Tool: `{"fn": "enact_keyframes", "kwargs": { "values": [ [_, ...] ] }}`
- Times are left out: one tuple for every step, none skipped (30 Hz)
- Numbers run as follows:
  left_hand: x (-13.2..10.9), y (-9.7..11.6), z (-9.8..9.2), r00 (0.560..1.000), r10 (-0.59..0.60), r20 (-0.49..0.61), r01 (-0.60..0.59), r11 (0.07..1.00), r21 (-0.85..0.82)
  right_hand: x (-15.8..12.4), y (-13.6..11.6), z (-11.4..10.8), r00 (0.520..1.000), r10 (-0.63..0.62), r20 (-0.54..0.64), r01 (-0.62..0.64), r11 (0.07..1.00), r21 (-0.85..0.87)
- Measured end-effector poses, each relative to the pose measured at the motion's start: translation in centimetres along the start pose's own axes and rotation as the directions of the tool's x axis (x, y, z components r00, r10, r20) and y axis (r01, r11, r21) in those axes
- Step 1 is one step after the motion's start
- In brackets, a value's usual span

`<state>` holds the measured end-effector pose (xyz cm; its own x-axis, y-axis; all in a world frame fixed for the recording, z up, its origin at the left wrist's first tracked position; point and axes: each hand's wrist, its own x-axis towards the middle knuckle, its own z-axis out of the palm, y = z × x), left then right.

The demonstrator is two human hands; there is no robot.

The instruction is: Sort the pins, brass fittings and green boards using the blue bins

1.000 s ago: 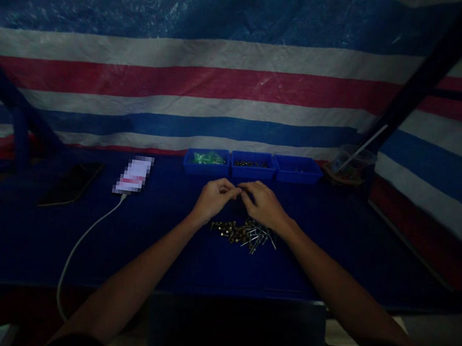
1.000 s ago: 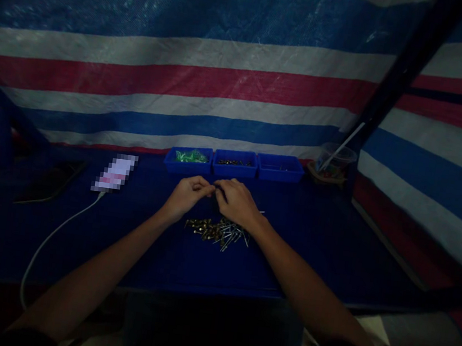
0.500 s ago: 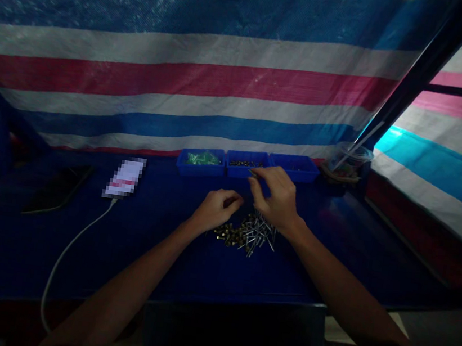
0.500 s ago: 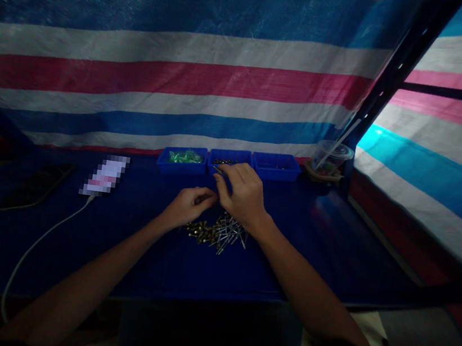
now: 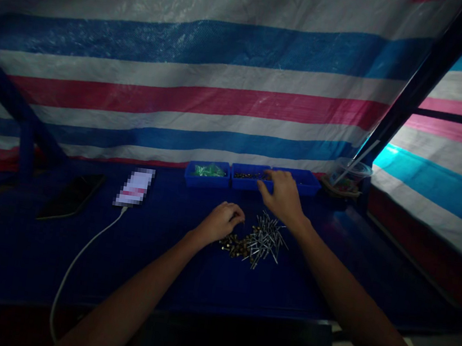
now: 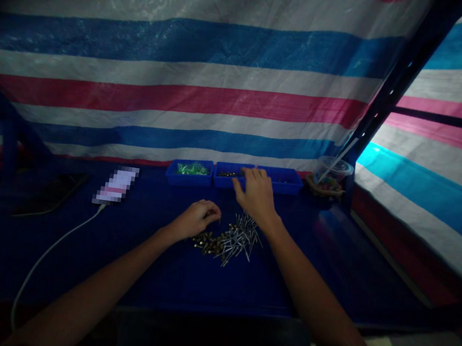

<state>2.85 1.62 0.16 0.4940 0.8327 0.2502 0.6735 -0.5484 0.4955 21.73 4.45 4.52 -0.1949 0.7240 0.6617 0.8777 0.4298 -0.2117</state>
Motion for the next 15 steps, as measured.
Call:
{"fn": "enact_keyframes", "kwargs": {
  "values": [
    [0.1,0.0,-0.1,0.998,-0.039,-0.046,0.038,0.999,-0.026,-1.1,-0.2,0.4,0.997,-0.043,0.069,0.040,0.998,0.040],
    [0.1,-0.1,-0.1,0.993,-0.074,-0.089,0.070,0.996,-0.054,-2.1,-0.7,0.6,0.986,-0.093,0.138,0.082,0.993,0.080],
    [0.2,-0.2,-0.1,0.987,-0.102,-0.125,0.093,0.993,-0.078,-2.9,-1.2,0.8,0.970,-0.142,0.197,0.122,0.986,0.114],
    [0.3,-0.3,-0.1,0.980,-0.125,-0.155,0.110,0.989,-0.099,-3.5,-1.8,0.9,0.953,-0.183,0.240,0.154,0.979,0.135],
    [0.3,-0.4,-0.1,0.974,-0.141,-0.178,0.121,0.986,-0.116,-3.9,-2.4,1.0,0.942,-0.209,0.262,0.177,0.974,0.139],
    [0.4,-0.6,-0.1,0.968,-0.153,-0.198,0.128,0.983,-0.134,-4.0,-2.9,1.1,0.938,-0.220,0.267,0.191,0.973,0.130],
    [0.4,-0.6,0.0,0.963,-0.166,-0.215,0.134,0.979,-0.154,-4.1,-3.3,1.2,0.939,-0.224,0.262,0.200,0.973,0.114],
    [0.4,-0.7,0.0,0.957,-0.178,-0.230,0.139,0.974,-0.177,-4.0,-3.5,1.3,0.941,-0.225,0.253,0.207,0.974,0.095],
    [0.4,-0.7,0.0,0.951,-0.191,-0.244,0.142,0.969,-0.203,-3.9,-3.7,1.4,0.944,-0.225,0.243,0.212,0.974,0.079],
    [0.4,-0.6,0.0,0.945,-0.202,-0.259,0.144,0.963,-0.229,-3.9,-3.6,1.4,0.947,-0.224,0.230,0.215,0.974,0.066],
    [0.4,-0.6,0.0,0.939,-0.213,-0.271,0.144,0.957,-0.252,-3.8,-3.5,1.4,0.951,-0.224,0.215,0.217,0.975,0.056],
    [0.4,-0.4,0.0,0.933,-0.224,-0.283,0.146,0.951,-0.271,-3.8,-3.4,1.4,0.954,-0.224,0.198,0.219,0.975,0.045],
    [0.3,-0.3,0.0,0.928,-0.234,-0.292,0.149,0.947,-0.284,-3.8,-3.2,1.3,0.958,-0.225,0.180,0.223,0.974,0.032],
    [0.3,-0.1,0.0,0.923,-0.243,-0.299,0.153,0.944,-0.294,-3.8,-3.2,1.2,0.960,-0.228,0.163,0.229,0.973,0.016],
    [0.3,0.0,0.0,0.918,-0.251,-0.306,0.157,0.940,-0.302,-3.9,-3.2,1.1,0.961,-0.234,0.149,0.237,0.971,-0.005]
  ]
}}
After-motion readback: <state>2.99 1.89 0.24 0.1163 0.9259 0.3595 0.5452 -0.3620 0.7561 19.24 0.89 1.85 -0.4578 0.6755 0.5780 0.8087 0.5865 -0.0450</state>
